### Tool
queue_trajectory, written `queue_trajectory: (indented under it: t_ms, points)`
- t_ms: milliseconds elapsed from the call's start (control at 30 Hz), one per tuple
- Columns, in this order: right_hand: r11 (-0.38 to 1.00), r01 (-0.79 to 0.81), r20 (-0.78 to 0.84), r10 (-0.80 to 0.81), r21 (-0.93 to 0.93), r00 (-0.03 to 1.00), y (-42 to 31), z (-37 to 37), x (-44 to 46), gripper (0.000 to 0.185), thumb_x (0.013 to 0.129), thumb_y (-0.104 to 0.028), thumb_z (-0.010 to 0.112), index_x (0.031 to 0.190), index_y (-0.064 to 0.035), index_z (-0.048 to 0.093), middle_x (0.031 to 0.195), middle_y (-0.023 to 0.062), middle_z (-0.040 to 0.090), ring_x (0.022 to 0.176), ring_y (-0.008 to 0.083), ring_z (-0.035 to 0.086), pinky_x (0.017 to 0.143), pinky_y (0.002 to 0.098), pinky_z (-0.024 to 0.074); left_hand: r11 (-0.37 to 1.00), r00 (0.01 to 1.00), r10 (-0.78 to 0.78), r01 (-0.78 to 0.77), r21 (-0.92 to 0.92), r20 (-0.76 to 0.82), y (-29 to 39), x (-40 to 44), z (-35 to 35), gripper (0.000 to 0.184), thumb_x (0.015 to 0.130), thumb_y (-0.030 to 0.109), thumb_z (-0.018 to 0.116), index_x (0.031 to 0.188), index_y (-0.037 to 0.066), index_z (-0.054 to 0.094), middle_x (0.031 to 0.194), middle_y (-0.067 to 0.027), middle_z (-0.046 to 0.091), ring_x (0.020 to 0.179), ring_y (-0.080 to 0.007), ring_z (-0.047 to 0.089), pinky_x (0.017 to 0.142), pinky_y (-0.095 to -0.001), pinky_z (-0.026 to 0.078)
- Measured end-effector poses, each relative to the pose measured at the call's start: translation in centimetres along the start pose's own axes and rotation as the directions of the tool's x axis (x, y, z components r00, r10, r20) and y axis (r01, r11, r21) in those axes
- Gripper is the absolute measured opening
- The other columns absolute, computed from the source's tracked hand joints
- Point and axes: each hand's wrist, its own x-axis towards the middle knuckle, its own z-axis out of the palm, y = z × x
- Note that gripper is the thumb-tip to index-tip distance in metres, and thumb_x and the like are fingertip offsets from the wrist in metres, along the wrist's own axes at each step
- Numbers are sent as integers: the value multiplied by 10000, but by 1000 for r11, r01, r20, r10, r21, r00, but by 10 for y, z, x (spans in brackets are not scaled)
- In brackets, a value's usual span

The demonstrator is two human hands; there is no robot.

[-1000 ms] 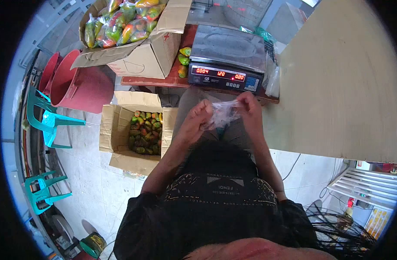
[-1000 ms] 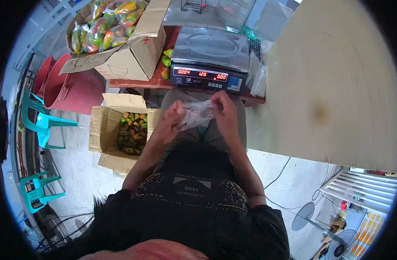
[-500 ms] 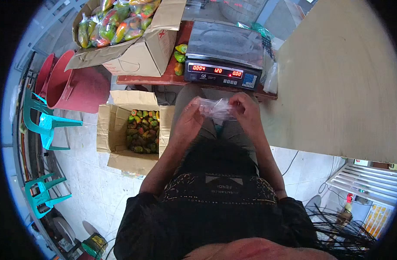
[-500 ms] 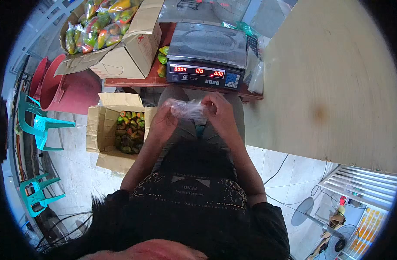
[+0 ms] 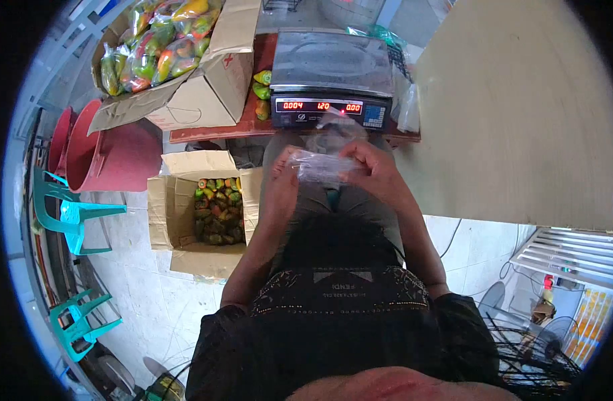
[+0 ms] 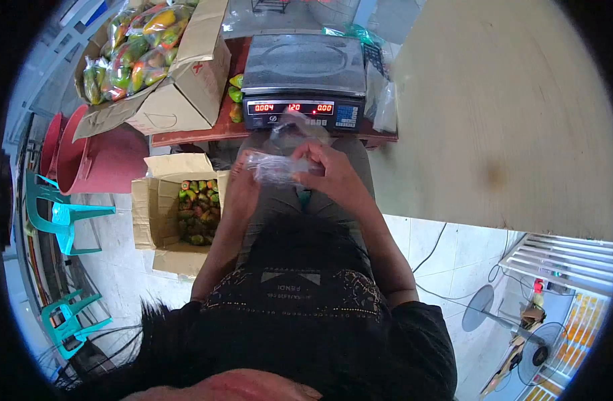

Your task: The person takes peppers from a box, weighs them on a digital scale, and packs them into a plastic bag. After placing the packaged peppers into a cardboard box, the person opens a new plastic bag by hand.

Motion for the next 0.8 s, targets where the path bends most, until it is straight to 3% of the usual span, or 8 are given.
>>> queue_trajectory:
  t_ms: [67, 133, 267, 333, 400, 467, 633, 800]
  points:
    - [984, -30, -49, 21, -177, 999, -4, -1, -4, 174, 822, -8, 626, 979, -42, 562, 762, 28, 536, 627, 92, 490, 584, 247, 395, 999, 1000, 21, -21, -49, 4, 3, 3, 9, 139, 985, 141, 432, 981, 69, 551, 875, 20, 568, 822, -71, 534, 683, -224, 435]
    - [989, -17, -156, -7, -149, 988, 9, 1, -5, 213, 802, 47, 587, 1000, -24, 561, 855, 44, 586, 759, 98, 557, 686, 254, 442, 992, 999, -31, 33, -119, 25, 7, -1, 25, 149, 986, 150, 422, 987, 73, 549, 870, 18, 563, 816, -72, 529, 684, -224, 432]
    - [999, -2, -311, -14, -53, 950, 11, 6, -7, 303, 740, 150, 508, 991, -9, 569, 907, 67, 621, 862, 133, 612, 773, 278, 473, 951, 988, -54, 7, 308, 145, 6, -7, 12, 145, 945, 141, 497, 1055, 54, 538, 924, -7, 574, 818, -102, 544, 702, -251, 449]
    - [975, 122, -348, -181, -187, 920, 11, 2, -5, 320, 714, 121, 549, 992, -35, 570, 876, 78, 612, 808, 211, 626, 715, 309, 477, 901, 980, -46, -43, 432, 194, 15, -7, 22, 198, 895, 108, 565, 1078, 40, 531, 932, -30, 580, 820, -134, 555, 728, -281, 457]
    - [932, 150, -326, -261, -330, 908, 7, -2, -5, 322, 699, 89, 579, 988, -54, 573, 890, 88, 614, 814, 276, 631, 701, 344, 485, 620, 949, 271, -302, 724, 163, 26, -9, 52, 271, 830, 76, 623, 1079, 24, 529, 926, -65, 588, 837, -195, 569, 764, -324, 455]
    - [876, 93, -265, -242, -472, 933, -7, -6, -6, 308, 695, 52, 600, 979, -67, 580, 949, 99, 627, 882, 329, 628, 729, 384, 496, 366, 884, 421, -369, 854, 202, 29, -11, 65, 316, 782, 51, 660, 1071, 16, 538, 923, -93, 593, 858, -253, 576, 796, -357, 450]
    - [785, 153, -75, -246, -600, 966, -22, 5, -4, 275, 739, -46, 620, 1005, -96, 572, 974, 109, 616, 912, 346, 611, 738, 444, 486, 72, 924, 137, -369, 927, 357, 26, -5, 44, 281, 762, 12, 655, 1033, 15, 578, 942, -131, 605, 902, -336, 581, 834, -367, 443]
    - [843, -49, -191, -65, -536, 979, -4, 5, -3, 266, 748, -33, 617, 998, -91, 549, 954, 103, 608, 894, 331, 611, 739, 424, 489, 735, 982, 139, -190, 651, 129, 10, -1, 26, 157, 852, -3, 560, 1005, 24, 584, 902, -40, 583, 837, -166, 560, 768, -278, 432]
